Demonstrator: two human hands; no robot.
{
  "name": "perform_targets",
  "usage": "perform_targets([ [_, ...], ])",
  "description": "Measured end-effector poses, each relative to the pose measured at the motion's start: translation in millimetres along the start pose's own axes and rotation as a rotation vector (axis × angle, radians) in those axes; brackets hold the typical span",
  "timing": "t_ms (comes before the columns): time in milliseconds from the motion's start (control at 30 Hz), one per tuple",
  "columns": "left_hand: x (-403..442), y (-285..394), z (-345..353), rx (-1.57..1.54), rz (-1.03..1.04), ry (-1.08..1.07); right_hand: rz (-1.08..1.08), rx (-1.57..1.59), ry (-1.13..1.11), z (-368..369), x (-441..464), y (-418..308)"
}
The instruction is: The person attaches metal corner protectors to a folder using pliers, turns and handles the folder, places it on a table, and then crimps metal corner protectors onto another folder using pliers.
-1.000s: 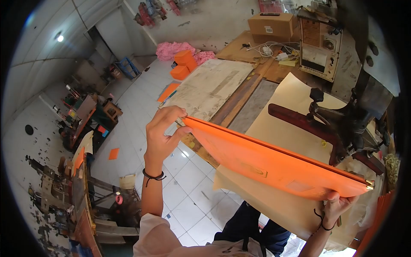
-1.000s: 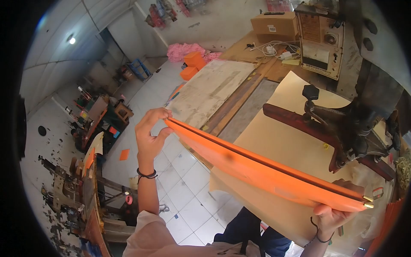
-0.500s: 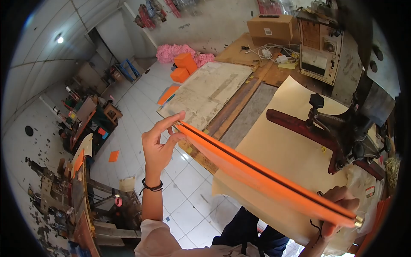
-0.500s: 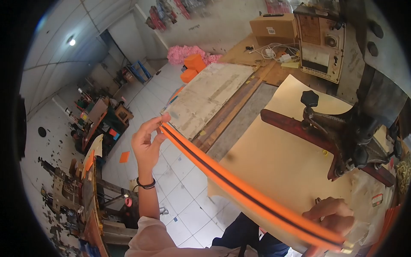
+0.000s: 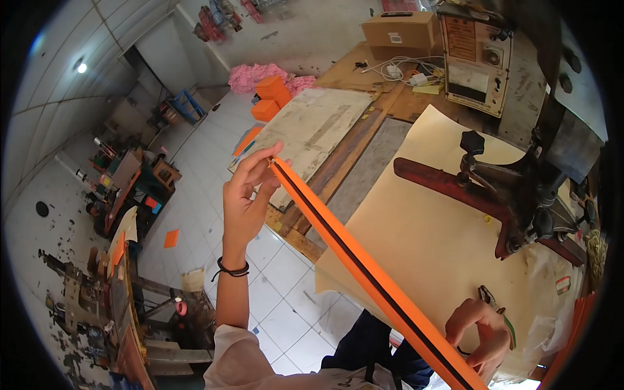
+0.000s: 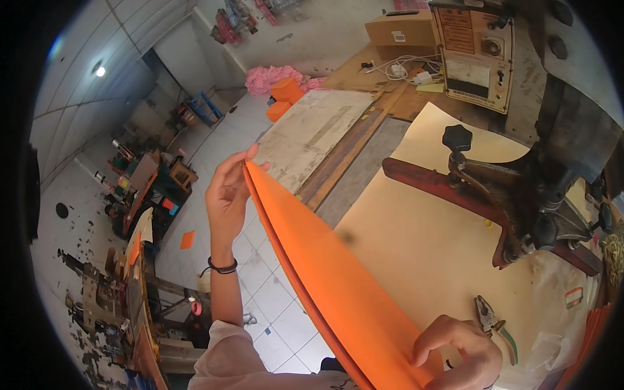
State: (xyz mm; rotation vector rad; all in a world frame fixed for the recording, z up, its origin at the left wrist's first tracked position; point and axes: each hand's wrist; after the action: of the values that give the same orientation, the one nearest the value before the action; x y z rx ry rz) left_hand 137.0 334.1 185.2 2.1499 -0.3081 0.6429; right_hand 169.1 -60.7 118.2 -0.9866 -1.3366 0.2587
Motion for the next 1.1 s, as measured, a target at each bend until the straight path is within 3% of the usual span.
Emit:
perform_targets([
  [400,19.3,-3.0,27.7,-0.145,0.024,0.053,-0.077,0.051,0.081,8.0,-1.1,13.1],
  [833,31.7,-26.7,78.1,-0.761,0.193,0.295,-0.003,0.14,-0.227,-10.9,10.5,2.2],
  [1100,32.1,-43.2,76.7,-0.81,0.266,0.322,0.005,0.125,-0.241,-6.1,10.9,1.7],
])
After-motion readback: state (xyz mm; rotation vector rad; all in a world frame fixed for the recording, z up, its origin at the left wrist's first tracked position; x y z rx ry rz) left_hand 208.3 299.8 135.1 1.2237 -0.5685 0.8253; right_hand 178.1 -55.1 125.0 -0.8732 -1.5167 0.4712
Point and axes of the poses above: each hand's wrist, its own x-axis towards the middle knuckle, its own z-axis out of the palm, y = z × x, and after that the axes turned 8 degrees about -y, right-handed
